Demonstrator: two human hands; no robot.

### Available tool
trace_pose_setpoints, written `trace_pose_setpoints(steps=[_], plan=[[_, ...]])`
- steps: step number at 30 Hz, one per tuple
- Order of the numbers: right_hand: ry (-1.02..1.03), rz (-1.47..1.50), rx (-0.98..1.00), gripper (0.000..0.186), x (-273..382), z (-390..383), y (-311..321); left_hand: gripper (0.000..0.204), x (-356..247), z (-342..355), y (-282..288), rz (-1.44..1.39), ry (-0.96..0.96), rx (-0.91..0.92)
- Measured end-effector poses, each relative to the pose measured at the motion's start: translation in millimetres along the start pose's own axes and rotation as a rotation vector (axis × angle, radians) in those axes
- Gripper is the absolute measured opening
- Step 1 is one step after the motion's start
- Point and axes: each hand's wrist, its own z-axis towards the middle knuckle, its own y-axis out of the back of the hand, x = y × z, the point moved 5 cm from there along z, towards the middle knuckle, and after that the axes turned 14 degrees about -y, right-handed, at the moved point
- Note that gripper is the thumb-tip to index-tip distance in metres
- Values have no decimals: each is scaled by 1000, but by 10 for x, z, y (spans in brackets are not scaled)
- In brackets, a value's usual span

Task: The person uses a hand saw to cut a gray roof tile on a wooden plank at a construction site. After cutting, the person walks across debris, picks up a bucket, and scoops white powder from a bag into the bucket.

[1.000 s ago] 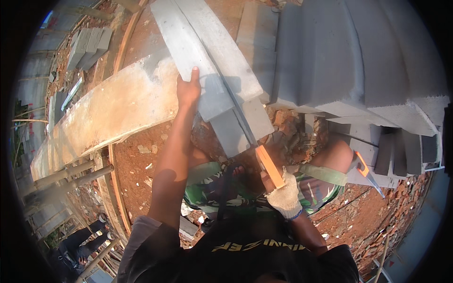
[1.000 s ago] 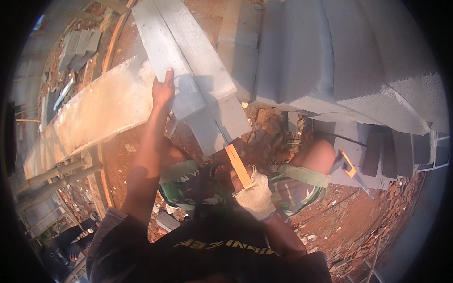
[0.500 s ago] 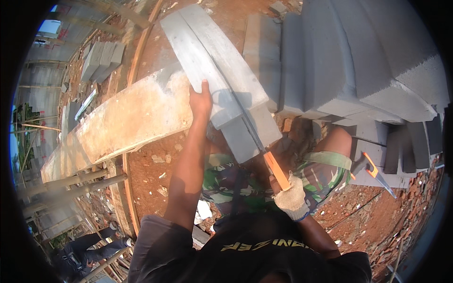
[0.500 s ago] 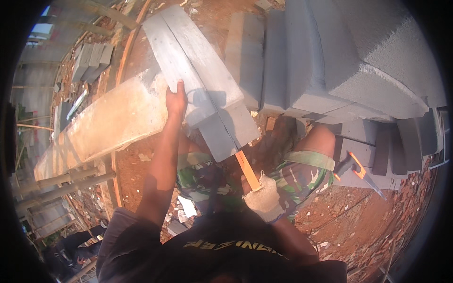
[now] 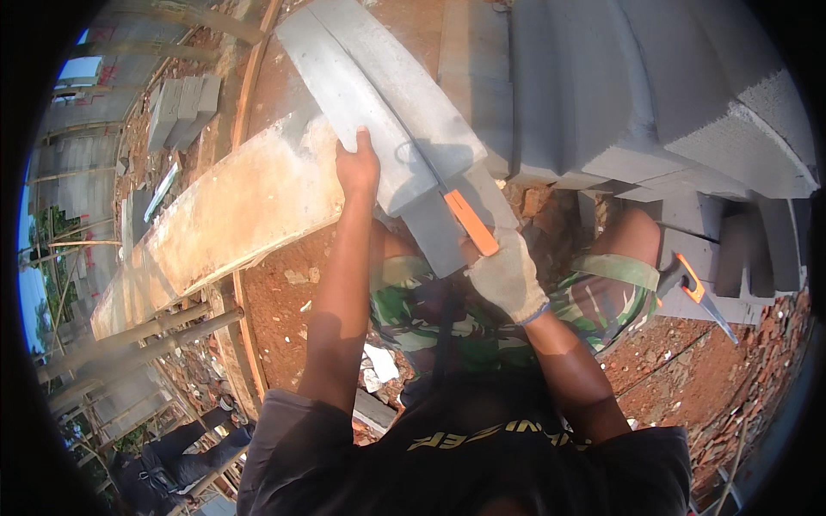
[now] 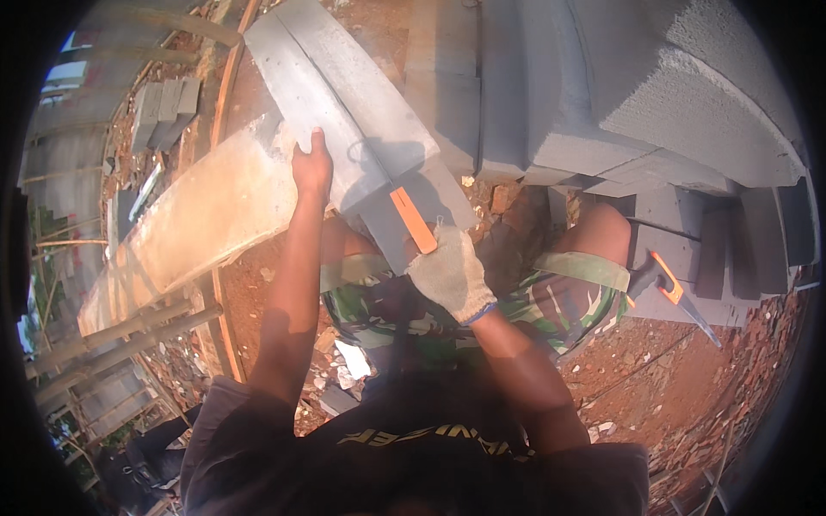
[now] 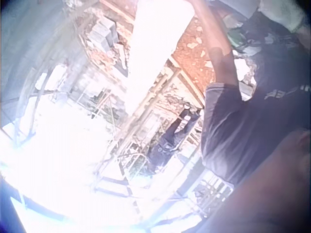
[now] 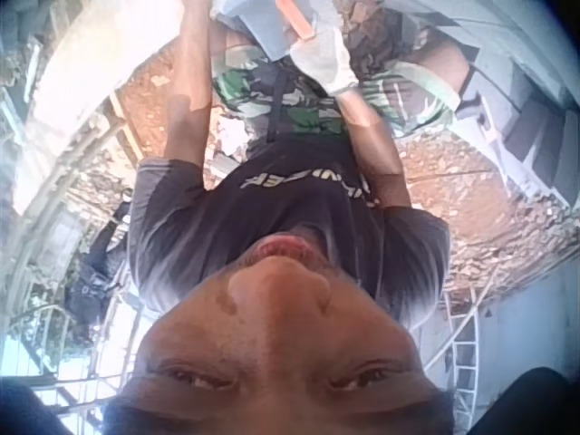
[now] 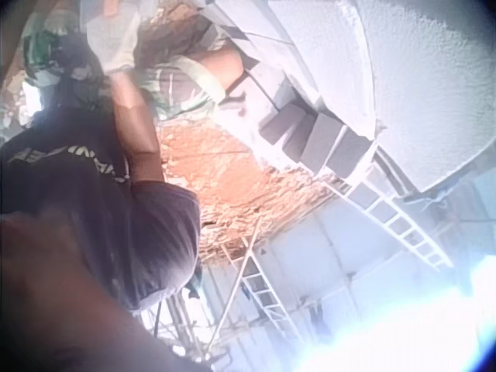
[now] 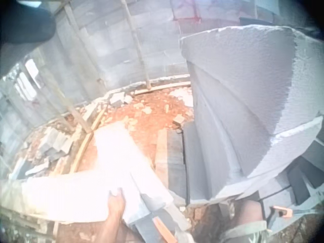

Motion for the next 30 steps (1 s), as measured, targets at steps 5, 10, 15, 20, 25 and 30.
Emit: trace_pose_setpoints(steps=[5, 10, 15, 20, 25, 30], plan=[[104, 36, -7, 22, 34, 84, -27, 61, 4, 37, 10, 69, 29, -44], [244, 112, -99, 18, -168, -268, 91, 62, 13, 35, 27, 41, 12, -57], [204, 63, 9, 23, 173, 260, -60, 80, -43, 4, 32, 25, -1, 6], [159, 84, -7, 18, -376, -324, 120, 65, -54, -7, 20, 52, 10, -6], [68, -31, -66, 24, -21, 97, -49, 77, -23, 21, -4, -40, 16, 33], [-28, 35, 67, 23, -208, -59, -47, 68, -12, 31, 14, -4, -34, 19]])
